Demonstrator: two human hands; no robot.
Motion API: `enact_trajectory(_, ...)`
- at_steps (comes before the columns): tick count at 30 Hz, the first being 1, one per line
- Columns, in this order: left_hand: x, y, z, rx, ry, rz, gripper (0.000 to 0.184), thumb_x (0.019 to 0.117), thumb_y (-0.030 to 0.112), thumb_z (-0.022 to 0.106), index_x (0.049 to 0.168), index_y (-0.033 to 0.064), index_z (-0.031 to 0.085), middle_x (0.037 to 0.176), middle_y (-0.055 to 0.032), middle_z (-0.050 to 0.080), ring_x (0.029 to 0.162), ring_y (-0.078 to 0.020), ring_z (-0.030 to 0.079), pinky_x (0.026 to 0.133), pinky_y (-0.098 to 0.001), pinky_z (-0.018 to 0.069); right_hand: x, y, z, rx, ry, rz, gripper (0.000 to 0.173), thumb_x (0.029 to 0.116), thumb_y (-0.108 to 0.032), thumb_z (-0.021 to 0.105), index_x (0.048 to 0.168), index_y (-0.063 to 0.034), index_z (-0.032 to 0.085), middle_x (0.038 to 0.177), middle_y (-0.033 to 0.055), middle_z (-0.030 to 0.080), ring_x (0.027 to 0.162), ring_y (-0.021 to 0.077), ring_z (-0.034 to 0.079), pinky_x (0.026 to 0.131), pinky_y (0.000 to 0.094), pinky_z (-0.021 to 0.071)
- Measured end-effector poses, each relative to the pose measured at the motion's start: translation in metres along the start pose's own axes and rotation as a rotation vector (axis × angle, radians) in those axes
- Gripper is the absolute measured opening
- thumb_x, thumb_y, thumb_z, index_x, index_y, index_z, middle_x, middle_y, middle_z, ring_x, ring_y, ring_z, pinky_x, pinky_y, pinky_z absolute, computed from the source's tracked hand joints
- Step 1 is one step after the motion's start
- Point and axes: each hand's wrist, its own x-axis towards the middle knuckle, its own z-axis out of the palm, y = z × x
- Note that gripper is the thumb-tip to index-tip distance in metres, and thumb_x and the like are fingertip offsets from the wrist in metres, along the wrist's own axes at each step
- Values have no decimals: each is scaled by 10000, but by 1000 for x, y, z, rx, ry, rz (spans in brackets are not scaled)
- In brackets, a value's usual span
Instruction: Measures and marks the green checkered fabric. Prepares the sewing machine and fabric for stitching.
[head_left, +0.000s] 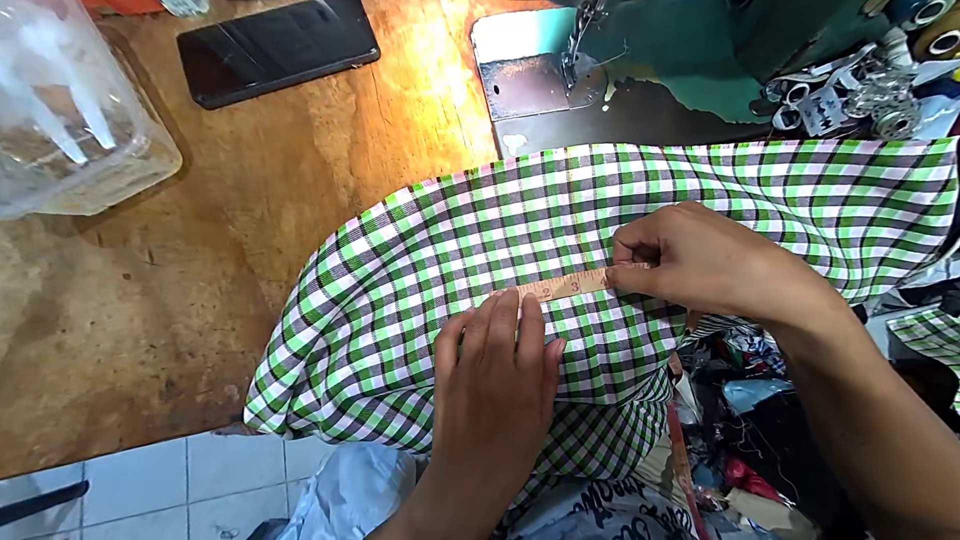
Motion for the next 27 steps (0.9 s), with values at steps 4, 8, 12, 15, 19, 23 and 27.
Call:
enact_trajectory(4, 3, 9, 1, 42, -24, -36, 506, 1069, 471, 393, 1363, 176, 680, 1165, -226, 688, 1130, -406, 634, 991, -626, 355, 1, 2, 0, 14, 0, -12, 288, 975, -245, 671, 702, -178, 607, 553, -49, 493, 477, 72, 464, 446, 275, 346)
enact_trajectory(8, 2, 18, 3, 94, -14, -86, 532, 1051, 525, 401, 1360, 197, 684, 1200, -220, 682, 1193, -395, 612, 1042, -680, 262, 0, 0, 0, 4, 5, 1, 294, 979, -254, 674, 703, -181, 604, 551, -52, 501, 477, 72, 473, 444, 278, 351)
enact_trajectory(12, 2, 21, 3, 101, -9, -103, 527, 1048, 527, 415, 1348, 194, 692, 1202, -220, 682, 1189, -411, 618, 1055, -739, 219, 1, 2, 1, 8, 18, -21, 305, 969, -264, 676, 684, -189, 600, 548, -54, 495, 473, 69, 475, 430, 272, 355)
enact_trajectory(15, 1, 22, 3, 103, -16, -104, 522, 1051, 521, 413, 1362, 200, 683, 1210, -230, 678, 1194, -432, 619, 1058, -786, 187, 1, 3, 2, 19, 24, -30, 303, 969, -261, 669, 685, -187, 594, 548, -52, 488, 470, 69, 463, 434, 272, 341)
enact_trajectory(19, 0, 21, 0, 78, -44, -116, 514, 1055, 511, 412, 1372, 204, 675, 1256, -231, 659, 1228, -444, 600, 1048, -819, 161, 0, 7, 3, 32, 38, -79, 290, 972, -275, 663, 699, -190, 614, 546, -63, 494, 465, 55, 467, 426, 260, 344)
enact_trajectory(23, 0, 19, -2, 72, -79, -118, 532, 1059, 520, 383, 1390, 211, 663, 1293, -221, 647, 1252, -433, 594, 1068, -831, 123, -1, 7, 5, 36, 59, -87, 273, 970, -272, 654, 711, -194, 621, 549, -74, 475, 477, 48, 440, 448, 262, 322)
enact_trajectory(27, 0, 19, -1, 65, -83, -113, 547, 1057, 524, 378, 1386, 194, 664, 1278, -207, 649, 1243, -421, 596, 1066, -827, 128, -1, 5, 4, 43, 45, -58, 270, 975, -268, 664, 719, -190, 630, 553, -67, 500, 476, 53, 463, 444, 264, 340)
